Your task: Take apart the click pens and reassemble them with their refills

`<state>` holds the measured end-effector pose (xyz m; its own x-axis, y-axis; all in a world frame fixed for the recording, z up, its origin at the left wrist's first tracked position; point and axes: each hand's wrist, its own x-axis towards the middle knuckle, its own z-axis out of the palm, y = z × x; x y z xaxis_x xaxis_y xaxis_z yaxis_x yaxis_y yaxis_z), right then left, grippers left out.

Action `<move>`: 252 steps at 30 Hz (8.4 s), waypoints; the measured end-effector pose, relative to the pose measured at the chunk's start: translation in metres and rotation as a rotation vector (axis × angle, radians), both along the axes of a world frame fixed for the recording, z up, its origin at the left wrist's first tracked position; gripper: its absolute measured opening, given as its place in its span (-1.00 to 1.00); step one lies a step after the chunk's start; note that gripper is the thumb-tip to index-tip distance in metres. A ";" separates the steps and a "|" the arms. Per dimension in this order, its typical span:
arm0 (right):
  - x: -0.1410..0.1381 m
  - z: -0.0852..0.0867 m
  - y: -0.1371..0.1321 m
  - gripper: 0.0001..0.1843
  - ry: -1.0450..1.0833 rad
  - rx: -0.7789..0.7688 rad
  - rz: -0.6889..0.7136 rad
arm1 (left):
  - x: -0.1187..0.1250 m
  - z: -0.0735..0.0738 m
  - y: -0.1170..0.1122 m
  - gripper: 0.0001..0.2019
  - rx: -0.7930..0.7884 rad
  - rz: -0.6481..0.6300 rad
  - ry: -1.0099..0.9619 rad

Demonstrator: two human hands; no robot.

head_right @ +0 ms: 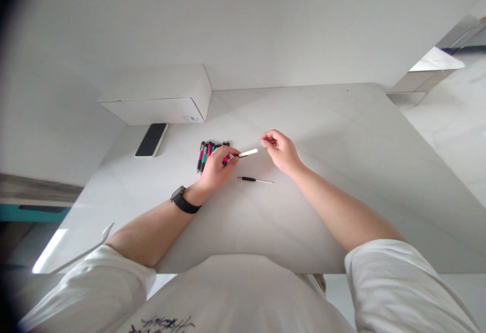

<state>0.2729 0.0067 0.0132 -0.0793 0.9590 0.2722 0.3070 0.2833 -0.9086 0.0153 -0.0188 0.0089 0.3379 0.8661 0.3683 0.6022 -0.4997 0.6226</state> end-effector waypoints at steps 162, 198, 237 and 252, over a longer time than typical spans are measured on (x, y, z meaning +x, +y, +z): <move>-0.005 -0.011 -0.006 -0.80 -0.671 0.490 0.191 | -0.003 -0.004 0.004 -0.68 0.054 -0.003 0.269; 0.017 -0.026 0.027 -0.52 0.614 -0.379 0.175 | -0.001 -0.006 -0.001 -0.72 0.092 -0.293 0.208; 0.033 -0.034 0.046 -0.50 0.483 -0.353 -0.020 | 0.000 -0.009 -0.002 -0.67 0.027 -0.414 0.244; 0.061 -0.013 0.052 -0.50 0.365 -0.275 -0.125 | 0.001 -0.007 -0.003 -0.78 0.027 -0.280 0.186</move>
